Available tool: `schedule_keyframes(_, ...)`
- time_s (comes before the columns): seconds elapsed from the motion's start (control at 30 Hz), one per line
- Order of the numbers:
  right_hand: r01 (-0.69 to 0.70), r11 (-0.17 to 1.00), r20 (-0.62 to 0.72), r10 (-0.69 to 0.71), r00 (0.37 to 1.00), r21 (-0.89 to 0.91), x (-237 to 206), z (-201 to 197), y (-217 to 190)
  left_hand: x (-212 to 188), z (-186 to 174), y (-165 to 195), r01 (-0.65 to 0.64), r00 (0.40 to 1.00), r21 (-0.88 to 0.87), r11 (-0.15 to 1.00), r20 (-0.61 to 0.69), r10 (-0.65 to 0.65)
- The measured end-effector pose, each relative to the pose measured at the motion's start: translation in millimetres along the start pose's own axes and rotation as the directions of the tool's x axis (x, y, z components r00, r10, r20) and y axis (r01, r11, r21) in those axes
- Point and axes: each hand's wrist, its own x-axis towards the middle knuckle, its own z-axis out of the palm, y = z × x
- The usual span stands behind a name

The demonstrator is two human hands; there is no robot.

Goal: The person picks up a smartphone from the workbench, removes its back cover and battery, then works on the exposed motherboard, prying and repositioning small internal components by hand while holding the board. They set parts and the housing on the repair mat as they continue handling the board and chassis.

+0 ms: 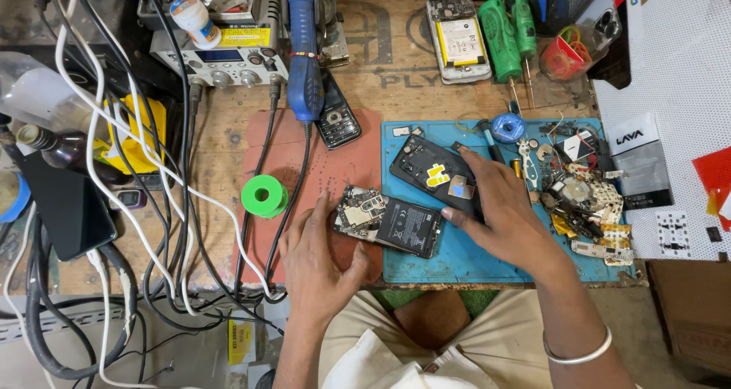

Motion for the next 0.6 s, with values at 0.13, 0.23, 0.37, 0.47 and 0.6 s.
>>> schedule_keyframes(0.13,0.004,1.0,0.018,-0.004,1.0,0.007,1,-3,0,-1,2,-1,-0.009,1.0,0.003,1.0,-0.027,0.009)
schedule_keyframes(0.23,0.047,0.999,-0.005,-0.047,0.999,0.003,0,-7,-4,-2,3,-2,-0.029,0.999,0.022,0.999,-0.044,0.03)
schedule_keyframes(0.37,0.07,0.997,-0.078,-0.069,0.995,0.016,-6,-8,-22,-2,3,0,-0.028,0.997,0.024,0.999,-0.076,0.03)
schedule_keyframes(0.47,0.068,0.997,-0.033,-0.067,0.997,0.036,-10,-1,-41,-1,1,2,-0.013,0.997,0.017,1.0,-0.071,0.014)
schedule_keyframes(0.6,0.091,0.996,0.048,-0.09,0.995,-0.02,-8,12,-61,1,0,4,-0.017,0.998,0.03,0.999,-0.062,0.019)
